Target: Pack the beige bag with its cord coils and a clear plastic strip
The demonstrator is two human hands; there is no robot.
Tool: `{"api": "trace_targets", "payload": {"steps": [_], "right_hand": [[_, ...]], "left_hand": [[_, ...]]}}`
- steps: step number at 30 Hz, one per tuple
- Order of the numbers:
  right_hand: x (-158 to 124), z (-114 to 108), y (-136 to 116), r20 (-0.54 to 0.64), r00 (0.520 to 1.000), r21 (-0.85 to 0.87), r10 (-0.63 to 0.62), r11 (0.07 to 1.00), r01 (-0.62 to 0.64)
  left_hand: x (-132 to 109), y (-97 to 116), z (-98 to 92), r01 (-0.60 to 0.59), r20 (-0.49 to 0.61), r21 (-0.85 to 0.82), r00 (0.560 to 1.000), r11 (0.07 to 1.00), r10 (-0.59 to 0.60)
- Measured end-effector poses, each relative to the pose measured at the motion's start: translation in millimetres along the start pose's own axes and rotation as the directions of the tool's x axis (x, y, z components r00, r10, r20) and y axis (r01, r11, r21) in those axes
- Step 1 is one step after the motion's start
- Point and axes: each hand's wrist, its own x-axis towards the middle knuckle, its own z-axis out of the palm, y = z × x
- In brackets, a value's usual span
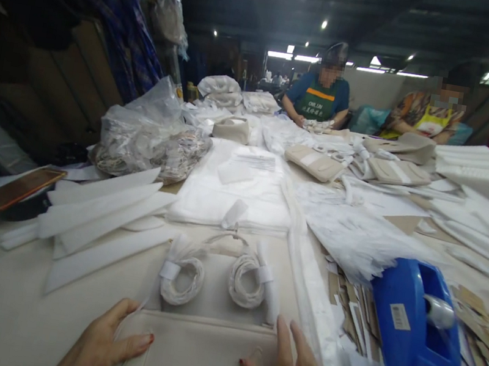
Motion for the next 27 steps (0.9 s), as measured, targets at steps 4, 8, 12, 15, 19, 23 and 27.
{"api": "trace_targets", "payload": {"steps": [4, 8, 12, 15, 19, 23, 27], "right_hand": [[22.0, -3.5, -23.1, -0.165, 0.855, -0.104, -0.492, 0.870, 0.481], [36.9, -1.8, -42.0, -0.188, 0.737, -0.110, -0.649, 0.760, 0.640], [37.3, 1.3, -41.9, -0.248, 0.727, -0.134, -0.641, 0.766, 0.629], [36.5, 3.2, -38.4, -0.298, 0.726, -0.121, -0.620, 0.779, 0.615], [35.7, 10.6, -35.2, -0.343, 0.712, -0.130, -0.613, 0.782, 0.610], [35.2, 15.9, -32.7, -0.364, 0.702, -0.131, -0.612, 0.780, 0.612], [35.5, 12.9, -31.4, -0.342, 0.692, -0.166, -0.635, 0.766, 0.621]], "left_hand": [[0.5, 2.0, -1.4, -0.060, 0.021, 0.054, 0.998, 0.997, 0.059], [-2.9, 8.0, -4.7, -0.107, -0.031, 0.211, 0.993, 0.972, 0.116], [-8.5, 35.7, -4.3, -0.276, -0.187, 0.506, 0.890, 0.817, 0.416], [-1.4, 62.7, 4.4, -0.417, -0.009, 0.698, 0.808, 0.583, 0.589], [16.5, 82.6, 22.2, -0.410, 0.195, 0.792, 0.872, 0.451, 0.450], [16.7, 86.6, 35.6, -0.300, 0.134, 0.856, 0.915, 0.421, 0.380], [7.1, 103.5, 56.5, -0.327, 0.126, 0.850, 0.887, 0.412, 0.444]]}}
